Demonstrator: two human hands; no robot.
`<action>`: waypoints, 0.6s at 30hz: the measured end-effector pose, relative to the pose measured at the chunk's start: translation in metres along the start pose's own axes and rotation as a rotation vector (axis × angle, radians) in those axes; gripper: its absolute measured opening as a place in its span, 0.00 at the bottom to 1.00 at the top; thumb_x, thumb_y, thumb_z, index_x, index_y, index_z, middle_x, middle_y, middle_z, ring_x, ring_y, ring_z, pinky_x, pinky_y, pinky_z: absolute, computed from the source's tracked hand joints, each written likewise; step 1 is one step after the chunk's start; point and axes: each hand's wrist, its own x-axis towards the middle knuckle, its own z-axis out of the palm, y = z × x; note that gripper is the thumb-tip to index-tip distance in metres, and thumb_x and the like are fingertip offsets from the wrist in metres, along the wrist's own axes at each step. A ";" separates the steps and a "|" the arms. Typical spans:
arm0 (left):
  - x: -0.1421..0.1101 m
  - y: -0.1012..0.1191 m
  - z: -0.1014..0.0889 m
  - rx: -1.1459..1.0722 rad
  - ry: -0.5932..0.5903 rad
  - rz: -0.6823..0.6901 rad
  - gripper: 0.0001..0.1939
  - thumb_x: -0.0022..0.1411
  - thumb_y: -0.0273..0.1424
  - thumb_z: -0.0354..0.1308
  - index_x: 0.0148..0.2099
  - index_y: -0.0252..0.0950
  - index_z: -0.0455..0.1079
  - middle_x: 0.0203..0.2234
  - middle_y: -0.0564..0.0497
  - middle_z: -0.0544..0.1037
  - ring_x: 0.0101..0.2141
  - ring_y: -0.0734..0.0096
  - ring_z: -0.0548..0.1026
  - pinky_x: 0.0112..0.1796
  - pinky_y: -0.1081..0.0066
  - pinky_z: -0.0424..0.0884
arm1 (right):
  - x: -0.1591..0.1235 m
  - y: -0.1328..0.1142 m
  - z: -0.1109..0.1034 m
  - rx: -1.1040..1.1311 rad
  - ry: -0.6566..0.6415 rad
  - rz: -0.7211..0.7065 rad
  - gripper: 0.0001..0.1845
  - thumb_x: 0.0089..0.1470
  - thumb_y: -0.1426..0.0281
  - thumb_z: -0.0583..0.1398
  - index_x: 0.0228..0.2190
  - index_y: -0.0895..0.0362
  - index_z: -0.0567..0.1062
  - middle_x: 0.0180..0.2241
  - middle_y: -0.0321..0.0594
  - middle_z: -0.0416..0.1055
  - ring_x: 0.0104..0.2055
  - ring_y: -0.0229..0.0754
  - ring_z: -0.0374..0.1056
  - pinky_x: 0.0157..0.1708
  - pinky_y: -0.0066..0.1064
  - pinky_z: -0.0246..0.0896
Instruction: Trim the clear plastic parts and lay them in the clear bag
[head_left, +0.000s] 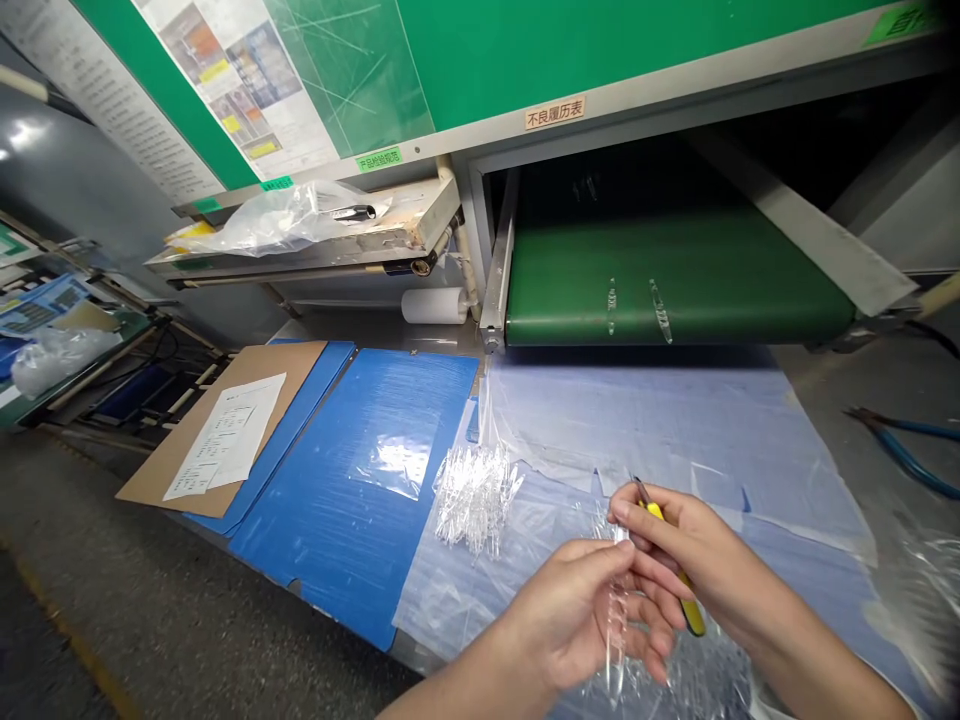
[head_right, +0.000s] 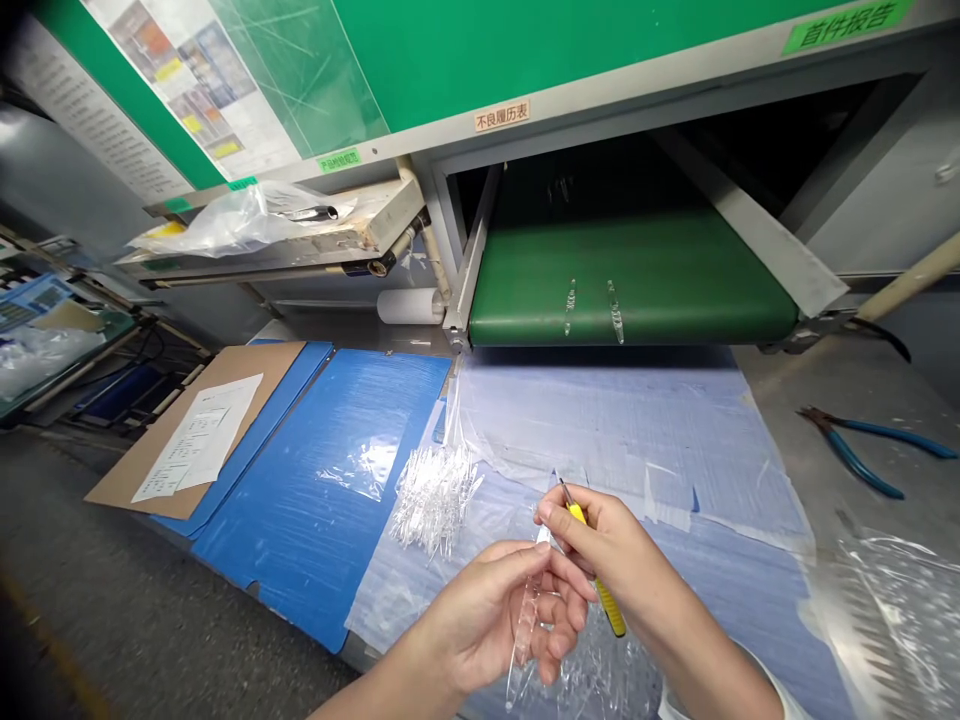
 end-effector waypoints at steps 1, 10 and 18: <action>-0.001 0.000 0.000 0.037 0.002 0.019 0.20 0.54 0.42 0.53 0.31 0.26 0.71 0.20 0.47 0.70 0.18 0.76 0.67 0.17 0.74 0.65 | -0.001 0.001 -0.001 0.020 -0.012 -0.003 0.22 0.45 0.50 0.58 0.20 0.56 0.64 0.12 0.25 0.53 0.14 0.28 0.49 0.15 0.22 0.45; -0.023 0.007 0.001 0.470 0.175 0.221 0.08 0.55 0.32 0.58 0.35 0.32 0.71 0.19 0.55 0.69 0.21 0.81 0.65 0.27 0.77 0.58 | -0.009 0.005 -0.014 -0.238 0.085 -0.187 0.18 0.52 0.52 0.52 0.29 0.55 0.66 0.17 0.27 0.53 0.17 0.31 0.49 0.17 0.24 0.47; -0.024 0.009 0.002 0.521 0.207 0.294 0.09 0.55 0.33 0.57 0.33 0.31 0.69 0.20 0.54 0.69 0.24 0.77 0.67 0.31 0.73 0.62 | -0.045 0.017 -0.011 -0.710 0.005 -0.299 0.17 0.58 0.58 0.46 0.26 0.52 0.67 0.23 0.33 0.67 0.24 0.36 0.64 0.25 0.27 0.57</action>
